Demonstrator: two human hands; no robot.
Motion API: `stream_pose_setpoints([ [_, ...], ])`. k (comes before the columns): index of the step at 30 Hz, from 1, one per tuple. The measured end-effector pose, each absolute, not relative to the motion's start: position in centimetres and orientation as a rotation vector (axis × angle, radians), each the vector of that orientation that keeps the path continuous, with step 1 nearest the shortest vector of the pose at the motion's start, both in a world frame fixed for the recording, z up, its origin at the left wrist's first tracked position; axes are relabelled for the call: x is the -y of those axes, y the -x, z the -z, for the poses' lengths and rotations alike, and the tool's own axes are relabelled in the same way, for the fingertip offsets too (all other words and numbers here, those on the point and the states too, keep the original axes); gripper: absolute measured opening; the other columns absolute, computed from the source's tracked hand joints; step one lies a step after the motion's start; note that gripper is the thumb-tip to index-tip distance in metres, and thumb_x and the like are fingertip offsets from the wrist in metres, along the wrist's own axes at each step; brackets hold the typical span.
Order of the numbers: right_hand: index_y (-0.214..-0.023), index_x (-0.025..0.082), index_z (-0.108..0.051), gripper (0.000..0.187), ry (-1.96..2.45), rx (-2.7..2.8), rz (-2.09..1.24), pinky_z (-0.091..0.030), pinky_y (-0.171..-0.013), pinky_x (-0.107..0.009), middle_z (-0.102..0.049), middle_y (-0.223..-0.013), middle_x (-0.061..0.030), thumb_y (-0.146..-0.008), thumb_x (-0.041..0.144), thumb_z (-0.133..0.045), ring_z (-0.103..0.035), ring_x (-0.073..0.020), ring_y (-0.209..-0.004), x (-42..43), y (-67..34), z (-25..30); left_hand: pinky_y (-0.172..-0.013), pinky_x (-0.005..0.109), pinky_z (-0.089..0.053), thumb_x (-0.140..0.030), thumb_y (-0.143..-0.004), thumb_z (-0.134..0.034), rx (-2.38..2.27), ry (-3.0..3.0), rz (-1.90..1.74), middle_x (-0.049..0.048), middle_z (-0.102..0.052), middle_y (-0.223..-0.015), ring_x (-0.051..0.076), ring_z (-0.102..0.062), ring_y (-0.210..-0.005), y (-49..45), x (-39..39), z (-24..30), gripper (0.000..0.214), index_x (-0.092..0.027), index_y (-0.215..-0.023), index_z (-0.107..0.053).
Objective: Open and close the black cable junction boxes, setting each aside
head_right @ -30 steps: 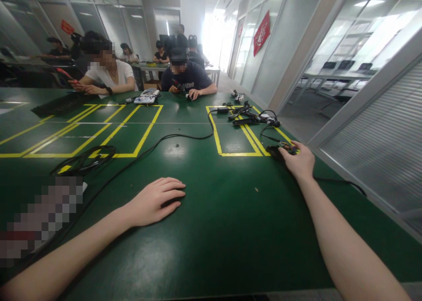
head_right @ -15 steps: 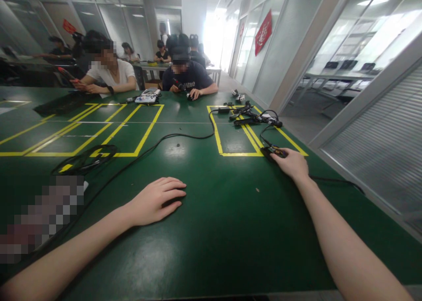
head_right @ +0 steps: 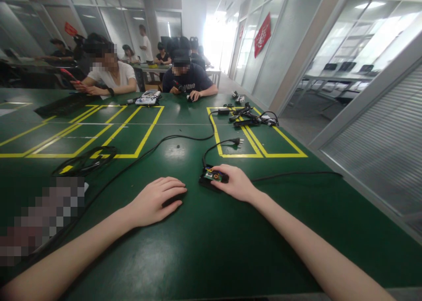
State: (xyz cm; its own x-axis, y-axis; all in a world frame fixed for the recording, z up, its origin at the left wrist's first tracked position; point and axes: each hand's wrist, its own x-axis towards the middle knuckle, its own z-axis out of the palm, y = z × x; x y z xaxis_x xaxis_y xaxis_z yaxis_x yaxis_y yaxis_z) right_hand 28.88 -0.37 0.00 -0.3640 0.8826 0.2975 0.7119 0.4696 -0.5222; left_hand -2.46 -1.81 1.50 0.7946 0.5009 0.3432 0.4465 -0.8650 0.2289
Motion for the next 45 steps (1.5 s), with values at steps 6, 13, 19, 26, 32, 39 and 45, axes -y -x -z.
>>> stream_pose_setpoints([
  [6, -0.118, 0.020, -0.072, 0.031, 0.949, 2.401, -0.574, -0.057, -0.080, -0.030, -0.075, -0.104, -0.0064, -0.089, 0.029, -0.074, -0.073, -0.0214, -0.092, 4.5, -22.4, -0.5, -0.083, 0.038, -0.054, -0.053, -0.091, -0.068, -0.769, -2.799, -0.768, 0.0107, -0.071, -0.107, 0.026, -0.067, -0.096, 2.4, 2.5, -2.4, 0.041, -0.018, -0.112, -0.064],
  [13, -0.113, 0.023, -0.072, 0.030, 0.898, 2.407, -0.610, -0.058, -0.087, -0.032, -0.076, -0.111, -0.0054, -0.083, 0.024, -0.076, -0.073, -0.0229, -0.100, 6.2, -19.7, 0.0, -0.072, 0.032, -0.051, -0.054, -0.087, -0.069, -0.642, -2.736, -0.588, 0.0041, -0.070, -0.086, 0.020, -0.066, -0.077, 2.4, 3.0, -2.3, 0.040, -0.019, -0.105, -0.062],
  [19, -0.114, 0.021, -0.068, 0.036, 1.089, 2.294, -0.402, -0.059, -0.083, -0.039, -0.071, -0.104, -0.0075, -0.080, 0.026, -0.078, -0.068, -0.0262, -0.097, 5.4, -20.1, 0.0, -0.085, 0.038, -0.056, -0.047, -0.090, -0.070, -0.783, -2.803, -0.556, 0.0091, -0.074, -0.108, 0.026, -0.070, -0.097, 2.5, 2.6, -2.2, 0.058, -0.019, -0.139, -0.055],
  [26, -0.122, 0.020, -0.066, 0.050, 1.115, 2.303, -0.313, -0.056, -0.094, -0.050, -0.067, -0.121, -0.0132, -0.077, 0.034, -0.081, -0.063, -0.0319, -0.108, 4.9, -20.3, -0.3, -0.103, 0.045, -0.054, -0.050, -0.087, -0.074, -0.895, -2.801, -0.544, 0.0116, -0.070, -0.132, 0.031, -0.063, -0.124, 2.6, 2.6, -2.1, 0.065, -0.022, -0.143, -0.056],
  [32, -0.138, 0.018, -0.061, 0.065, 1.155, 2.348, -0.266, -0.049, -0.109, -0.060, -0.061, -0.145, -0.0182, -0.079, 0.038, -0.079, -0.055, -0.0379, -0.133, 4.9, -20.6, 0.4, -0.111, 0.048, -0.048, -0.056, -0.089, -0.073, -0.961, -2.809, -0.484, 0.0130, -0.068, -0.138, 0.032, -0.062, -0.128, 2.5, 3.0, -2.5, 0.066, -0.021, -0.142, -0.058],
  [39, -0.152, 0.019, -0.052, 0.075, 1.101, 2.312, -0.251, -0.045, -0.117, -0.060, -0.054, -0.155, -0.0173, -0.083, 0.038, -0.074, -0.050, -0.0371, -0.144, 4.8, -20.9, 1.6, -0.117, 0.084, -0.011, -0.081, -0.089, -0.053, -1.683, -2.782, -0.421, 0.0196, -0.045, -0.162, 0.047, -0.036, -0.151, 4.6, 3.9, -4.1, 0.087, -0.028, -0.157, -0.045],
  [45, -0.149, 0.018, -0.055, 0.072, 1.181, 2.330, -0.258, -0.042, -0.119, -0.063, -0.053, -0.156, -0.0167, -0.082, 0.039, -0.075, -0.050, -0.0384, -0.144, 4.8, -20.9, 1.1, -0.100, 0.092, -0.028, -0.088, -0.084, -0.048, -2.345, -2.262, -0.188, 0.0254, -0.020, -0.171, 0.058, -0.012, -0.156, 8.7, 2.7, -6.4, 0.106, -0.023, -0.166, -0.029],
])
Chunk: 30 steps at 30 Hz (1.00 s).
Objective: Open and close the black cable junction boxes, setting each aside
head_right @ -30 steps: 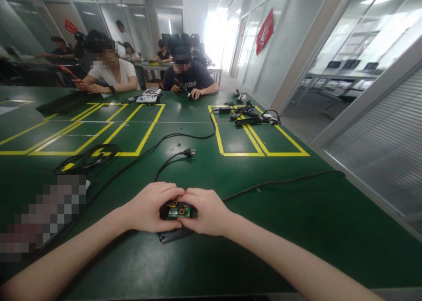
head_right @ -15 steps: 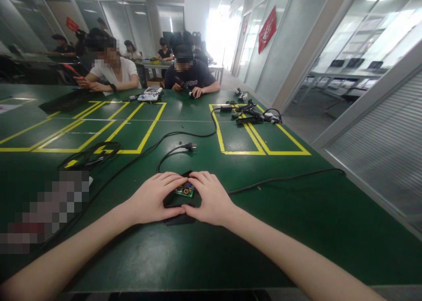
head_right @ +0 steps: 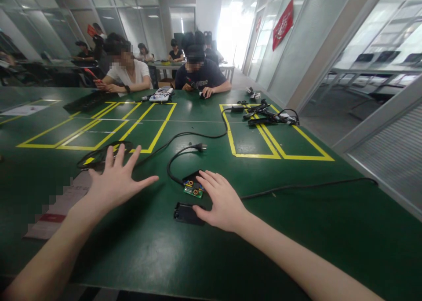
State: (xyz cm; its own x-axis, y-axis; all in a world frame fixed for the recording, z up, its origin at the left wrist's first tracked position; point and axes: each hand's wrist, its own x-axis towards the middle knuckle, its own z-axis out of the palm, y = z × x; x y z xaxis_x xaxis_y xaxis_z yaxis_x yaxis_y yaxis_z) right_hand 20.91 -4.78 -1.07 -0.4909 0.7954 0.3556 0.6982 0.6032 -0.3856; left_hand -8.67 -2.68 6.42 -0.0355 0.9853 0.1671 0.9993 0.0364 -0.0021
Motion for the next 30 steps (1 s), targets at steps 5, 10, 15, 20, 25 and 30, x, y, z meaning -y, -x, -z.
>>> stream_pose_setpoints([
  [5, -0.149, 0.018, -0.055, 0.071, 1.213, 2.328, -0.250, -0.037, -0.122, -0.064, -0.051, -0.158, -0.0169, -0.083, 0.039, -0.074, -0.049, -0.0379, -0.146, 4.7, -20.9, 1.0, -0.100, 0.087, -0.037, -0.085, -0.083, -0.054, 2.247, 2.147, 0.080, 0.0278, -0.028, -0.168, 0.058, -0.029, -0.151, 9.5, 2.0, -5.9, 0.101, -0.022, -0.161, -0.041],
  [10, -0.154, 0.015, -0.049, 0.078, 1.203, 2.338, -0.244, -0.036, -0.124, -0.063, -0.048, -0.160, -0.0187, -0.084, 0.041, -0.073, -0.047, -0.0372, -0.148, 4.6, -21.0, 1.5, -0.119, 0.081, -0.010, -0.060, -0.096, -0.057, 1.766, 2.251, 0.339, 0.0241, -0.043, -0.162, 0.047, -0.030, -0.155, 6.6, 2.2, -5.0, 0.071, -0.018, -0.153, -0.051],
  [15, -0.153, 0.011, -0.048, 0.083, 1.147, 2.349, -0.209, -0.043, -0.120, -0.060, -0.047, -0.160, -0.0211, -0.081, 0.040, -0.075, -0.046, -0.0388, -0.147, 4.4, -21.1, 1.8, -0.125, 0.063, -0.028, -0.042, -0.102, -0.057, 1.113, 2.820, 0.517, 0.0162, -0.049, -0.160, 0.035, -0.043, -0.150, 3.8, 2.7, -3.2, 0.053, -0.021, -0.151, -0.053],
  [20, -0.150, 0.011, -0.053, 0.078, 1.168, 2.356, -0.205, -0.046, -0.117, -0.058, -0.049, -0.158, -0.0204, -0.080, 0.039, -0.076, -0.049, -0.0387, -0.143, 4.4, -21.0, 1.4, -0.105, 0.045, -0.053, -0.026, -0.102, -0.057, 1.116, 2.960, 0.523, 0.0116, -0.069, -0.129, 0.026, -0.065, -0.118, 3.1, 2.6, -2.2, 0.036, -0.019, -0.138, -0.060],
  [25, -0.152, 0.012, -0.050, 0.083, 1.222, 2.363, -0.166, -0.045, -0.116, -0.060, -0.049, -0.158, -0.0204, -0.080, 0.042, -0.076, -0.050, -0.0398, -0.140, 4.3, -21.1, 1.3, -0.093, 0.040, -0.055, -0.023, -0.102, -0.058, 1.130, 2.938, 0.547, 0.0087, -0.072, -0.114, 0.024, -0.067, -0.103, 3.0, 2.5, -2.2, 0.029, -0.020, -0.130, -0.063],
  [30, -0.152, 0.008, -0.048, 0.089, 1.277, 2.364, -0.087, -0.045, -0.115, -0.063, -0.050, -0.154, -0.0251, -0.078, 0.047, -0.078, -0.049, -0.0421, -0.137, 4.0, -21.5, 1.1, -0.086, 0.036, -0.055, -0.026, -0.103, -0.057, 1.124, 3.009, 0.497, 0.0074, -0.071, -0.105, 0.023, -0.067, -0.096, 3.0, 2.6, -2.2, 0.022, -0.019, -0.121, -0.068],
])
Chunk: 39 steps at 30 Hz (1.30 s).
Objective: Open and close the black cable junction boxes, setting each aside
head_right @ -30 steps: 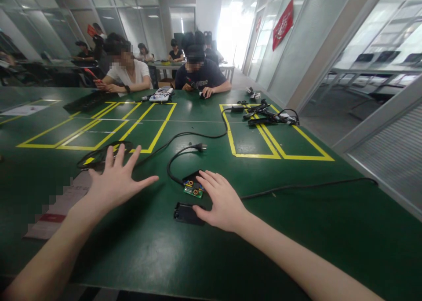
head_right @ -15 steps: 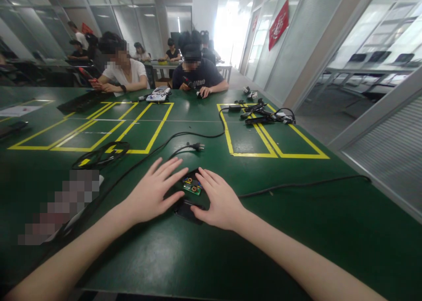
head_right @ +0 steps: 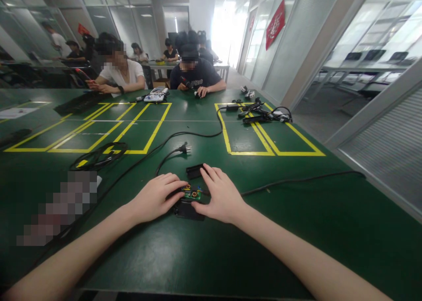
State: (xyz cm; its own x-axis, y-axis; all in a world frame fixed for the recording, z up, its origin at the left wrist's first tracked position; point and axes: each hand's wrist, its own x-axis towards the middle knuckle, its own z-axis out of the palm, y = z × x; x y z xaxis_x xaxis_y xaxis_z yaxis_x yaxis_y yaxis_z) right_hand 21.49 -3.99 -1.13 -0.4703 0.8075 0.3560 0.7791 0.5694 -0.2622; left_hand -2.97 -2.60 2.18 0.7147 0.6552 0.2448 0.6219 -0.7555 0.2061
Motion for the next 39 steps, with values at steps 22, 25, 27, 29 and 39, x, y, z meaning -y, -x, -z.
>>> stream_pose_setpoints([
  [22, -0.111, 0.019, -0.070, 0.030, 1.062, 2.320, -0.234, -0.058, -0.089, -0.046, -0.062, -0.124, -0.0148, -0.082, 0.024, -0.076, -0.065, -0.0272, -0.103, 4.2, -21.5, 0.7, -0.080, 0.031, -0.051, -0.024, -0.104, -0.055, -0.990, -2.706, -0.493, 0.0046, -0.070, -0.097, 0.020, -0.065, -0.092, 3.3, 2.1, -1.9, 0.016, -0.019, -0.098, -0.069],
  [25, -0.111, 0.020, -0.072, 0.029, 1.072, 2.306, -0.253, -0.059, -0.087, -0.045, -0.062, -0.124, -0.0136, -0.083, 0.025, -0.076, -0.065, -0.0250, -0.098, 4.1, -21.4, 0.6, -0.078, 0.030, -0.052, -0.023, -0.102, -0.057, -1.036, -2.649, -0.513, 0.0035, -0.068, -0.099, 0.020, -0.065, -0.090, 3.3, 2.2, -2.0, 0.010, -0.020, -0.102, -0.066],
  [27, -0.113, 0.021, -0.073, 0.029, 1.075, 2.299, -0.262, -0.059, -0.086, -0.044, -0.062, -0.125, -0.0132, -0.084, 0.025, -0.076, -0.065, -0.0245, -0.097, 4.1, -21.5, 0.4, -0.076, 0.030, -0.052, -0.024, -0.100, -0.059, -1.092, -2.600, -0.522, 0.0031, -0.065, -0.102, 0.019, -0.065, -0.088, 3.3, 2.3, -2.0, 0.008, -0.021, -0.105, -0.064],
  [29, -0.114, 0.022, -0.073, 0.029, 1.074, 2.296, -0.287, -0.059, -0.087, -0.044, -0.062, -0.125, -0.0132, -0.085, 0.025, -0.076, -0.065, -0.0248, -0.098, 4.1, -21.5, 0.2, -0.074, 0.030, -0.053, -0.026, -0.098, -0.061, -1.148, -2.556, -0.528, 0.0033, -0.063, -0.108, 0.018, -0.066, -0.084, 3.3, 2.3, -2.0, 0.013, -0.021, -0.110, -0.062],
  [39, -0.120, 0.020, -0.067, 0.032, 1.141, 2.275, -0.358, -0.058, -0.098, -0.049, -0.057, -0.134, -0.0159, -0.089, 0.028, -0.072, -0.066, -0.0287, -0.110, 4.4, -21.1, 0.2, -0.076, 0.030, -0.053, -0.028, -0.099, -0.061, -1.154, -2.570, -0.544, 0.0018, -0.066, -0.091, 0.019, -0.064, -0.084, 3.3, 2.1, -1.9, 0.012, -0.021, -0.108, -0.066],
])
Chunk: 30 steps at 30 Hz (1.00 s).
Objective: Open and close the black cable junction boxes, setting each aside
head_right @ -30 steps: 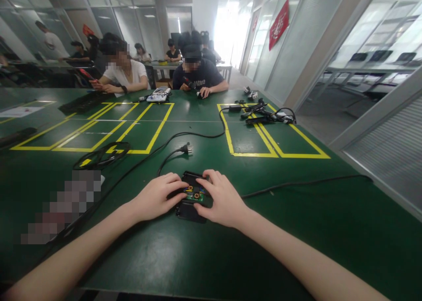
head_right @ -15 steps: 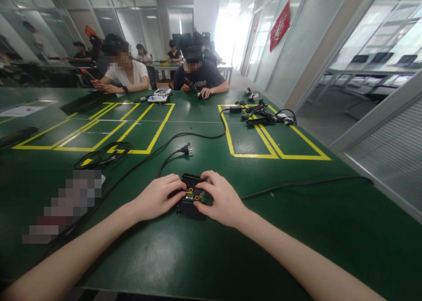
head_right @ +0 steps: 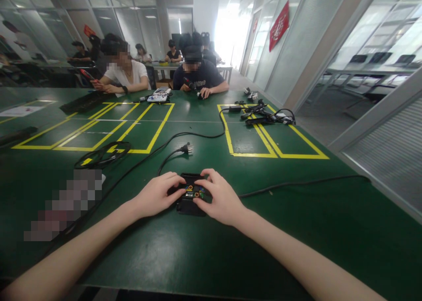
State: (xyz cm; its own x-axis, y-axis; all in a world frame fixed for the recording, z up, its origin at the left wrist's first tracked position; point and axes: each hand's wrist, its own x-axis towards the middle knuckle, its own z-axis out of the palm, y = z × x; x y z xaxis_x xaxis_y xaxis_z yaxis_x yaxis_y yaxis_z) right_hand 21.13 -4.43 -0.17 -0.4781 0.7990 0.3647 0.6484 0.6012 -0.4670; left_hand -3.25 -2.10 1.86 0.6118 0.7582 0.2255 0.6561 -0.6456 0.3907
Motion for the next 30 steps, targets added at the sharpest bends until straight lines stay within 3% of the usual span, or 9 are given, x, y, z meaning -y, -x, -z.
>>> stream_pose_setpoints([
  [4, -0.131, 0.021, -0.057, 0.038, 1.137, 2.313, -0.260, -0.060, -0.088, -0.043, -0.058, -0.133, -0.0156, -0.095, 0.032, -0.063, -0.068, -0.0268, -0.104, 4.8, -21.1, -0.5, -0.076, 0.029, -0.052, -0.028, -0.100, -0.059, -1.134, -2.520, -0.624, 0.0008, -0.067, -0.090, 0.018, -0.064, -0.083, 3.4, 2.0, -1.9, 0.017, -0.022, -0.115, -0.065],
  [10, -0.102, 0.021, -0.059, 0.009, 1.228, 2.345, -0.184, -0.053, -0.073, -0.033, -0.067, -0.101, -0.0077, -0.100, 0.028, -0.055, -0.067, -0.0217, -0.083, 4.2, -22.4, -1.3, -0.072, 0.027, -0.049, -0.030, -0.103, -0.054, -1.133, -2.459, -0.735, 0.0007, -0.067, -0.091, 0.016, -0.063, -0.078, 3.4, 2.0, -2.2, 0.015, -0.021, -0.098, -0.065],
  [15, -0.089, 0.021, -0.059, 0.021, 1.249, 2.411, -0.315, -0.041, -0.063, -0.028, -0.066, -0.074, -0.0020, -0.105, 0.029, -0.047, -0.063, -0.0180, -0.066, 3.7, -23.3, -1.1, -0.067, 0.026, -0.047, -0.029, -0.101, -0.055, -1.085, -2.413, -0.796, 0.0013, -0.066, -0.087, 0.015, -0.062, -0.075, 3.6, 2.2, -2.4, 0.015, -0.020, -0.094, -0.066],
  [18, -0.089, 0.020, -0.060, 0.022, 1.106, 2.456, -0.392, -0.039, -0.061, -0.027, -0.065, -0.070, -0.0011, -0.104, 0.030, -0.048, -0.060, -0.0166, -0.062, 3.9, -23.8, -1.3, -0.066, 0.025, -0.046, -0.037, -0.094, -0.066, -0.951, -2.425, -0.733, 0.0012, -0.065, -0.084, 0.015, -0.061, -0.073, 4.0, 2.3, -2.7, 0.018, -0.019, -0.091, -0.065],
  [23, -0.087, 0.020, -0.063, 0.023, 0.948, 2.556, -0.453, -0.038, -0.061, -0.027, -0.063, -0.067, -0.0006, -0.102, 0.030, -0.049, -0.058, -0.0152, -0.058, 4.5, -24.0, -1.8, -0.062, 0.025, -0.043, -0.062, -0.066, -0.089, -0.865, -2.495, -0.538, -0.0019, -0.065, -0.084, 0.015, -0.061, -0.069, 4.2, 2.4, -2.9, 0.061, -0.020, -0.105, -0.066],
  [30, -0.087, 0.020, -0.065, 0.021, 1.028, 2.578, -0.366, -0.038, -0.061, -0.027, -0.068, -0.071, -0.0021, -0.101, 0.028, -0.053, -0.062, -0.0166, -0.062, 4.4, -23.3, -1.1, -0.063, 0.025, -0.045, -0.046, -0.080, -0.083, -0.978, -2.555, -0.461, -0.0019, -0.069, -0.085, 0.015, -0.065, -0.071, 4.0, 2.4, -2.1, 0.035, -0.022, -0.100, -0.068],
])
